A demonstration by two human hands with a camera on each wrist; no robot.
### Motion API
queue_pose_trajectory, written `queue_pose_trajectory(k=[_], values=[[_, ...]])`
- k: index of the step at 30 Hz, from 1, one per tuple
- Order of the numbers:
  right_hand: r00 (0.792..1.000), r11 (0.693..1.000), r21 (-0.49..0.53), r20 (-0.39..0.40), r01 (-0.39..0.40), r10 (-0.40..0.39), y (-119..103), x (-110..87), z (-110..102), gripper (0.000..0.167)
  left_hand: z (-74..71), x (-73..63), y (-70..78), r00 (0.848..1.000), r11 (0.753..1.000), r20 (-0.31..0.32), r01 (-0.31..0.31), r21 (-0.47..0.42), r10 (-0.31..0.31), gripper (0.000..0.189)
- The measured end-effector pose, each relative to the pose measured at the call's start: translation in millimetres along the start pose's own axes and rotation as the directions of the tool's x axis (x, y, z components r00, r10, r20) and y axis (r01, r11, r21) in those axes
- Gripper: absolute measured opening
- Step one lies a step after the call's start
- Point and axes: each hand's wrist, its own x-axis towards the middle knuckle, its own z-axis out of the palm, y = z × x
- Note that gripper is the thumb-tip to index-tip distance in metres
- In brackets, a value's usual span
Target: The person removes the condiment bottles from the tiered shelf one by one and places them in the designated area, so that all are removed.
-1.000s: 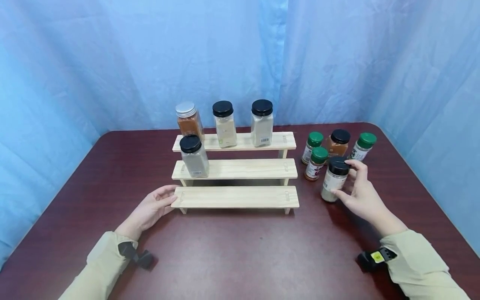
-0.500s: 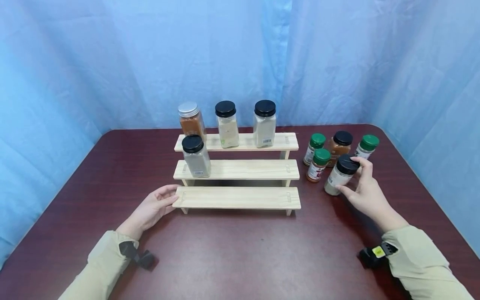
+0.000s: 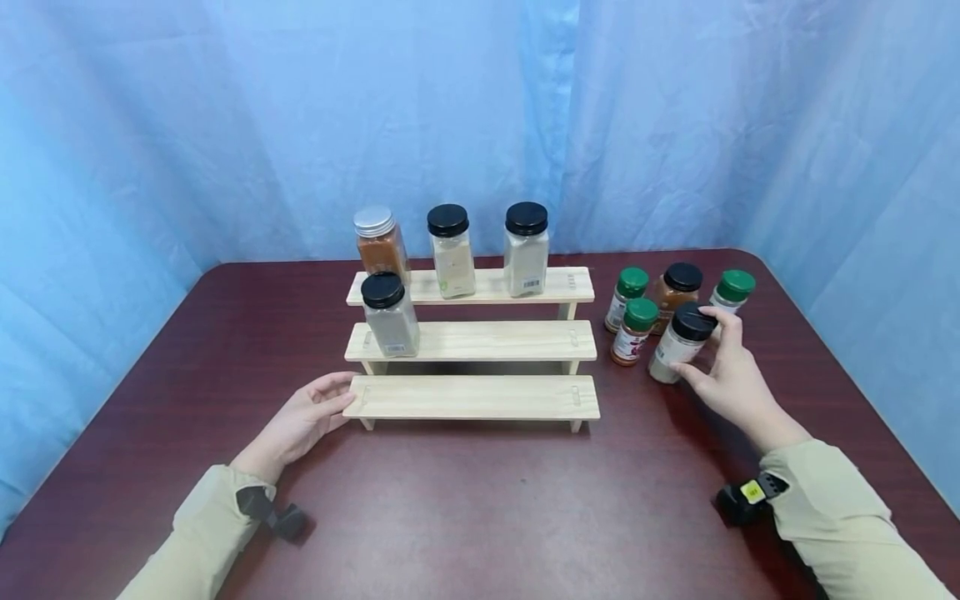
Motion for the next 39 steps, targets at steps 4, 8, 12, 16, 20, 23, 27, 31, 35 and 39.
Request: queue_pose_trajectory(k=[4, 8, 12, 16, 20, 23, 27, 31, 35, 39], values=[[1.000, 1.000, -0.016, 0.013, -0.007, 0.007, 1.1, 2.4, -2.4, 0.087, 0.3, -0.4, 0.3, 1.000, 1.000, -0.001, -0.002, -0.001, 0.002, 0.026], [1.000, 0.999, -0.031, 0.016, 0.019, -0.018, 2.8, 6.2, -3.8, 0.088, -0.5, 0.0, -0.1, 1.000, 1.000, -0.001, -0.002, 0.002, 0.002, 0.026], [0.999, 0.997, -0.060, 0.012, 0.041, -0.041, 5.1, 10.6, -4.2, 0.088, -1.8, 1.0, -1.8, 1.000, 1.000, -0.007, 0.003, 0.018, -0.003, 0.027], [0.999, 0.996, -0.083, 0.006, 0.043, -0.043, 7.0, 13.9, -6.1, 0.086, -2.3, 2.2, -3.3, 1.000, 1.000, -0.017, 0.008, 0.029, -0.008, 0.027], [0.999, 0.994, -0.104, 0.001, 0.041, -0.041, 10.0, 16.6, -8.6, 0.087, -2.6, 2.5, -3.1, 1.000, 1.000, -0.009, -0.002, 0.026, 0.003, 0.026], [1.000, 0.992, -0.120, 0.001, 0.031, -0.031, 11.3, 17.8, -9.3, 0.088, -2.0, 1.7, -2.6, 1.000, 1.000, -0.008, -0.005, 0.024, 0.005, 0.026], [1.000, 0.991, -0.137, 0.005, 0.004, -0.003, 11.4, 18.2, -10.1, 0.089, -1.6, 0.5, -2.6, 1.000, 1.000, -0.008, -0.009, 0.027, 0.009, 0.026], [1.000, 0.990, -0.143, 0.008, -0.011, 0.012, 11.6, 17.9, -11.7, 0.089, -0.9, 0.2, -2.4, 1.000, 0.999, -0.008, -0.013, 0.030, 0.013, 0.026], [1.000, 0.990, -0.143, 0.013, -0.009, 0.011, 11.7, 17.2, -13.7, 0.088, -0.6, 1.0, -2.5, 1.000, 1.000, -0.009, -0.006, 0.030, 0.006, 0.026], [1.000, 0.992, -0.125, 0.014, -0.026, 0.028, 9.8, 17.5, -17.0, 0.081, -0.9, 1.6, -3.5, 1.000, 1.000, -0.010, -0.005, 0.027, 0.006, 0.026]])
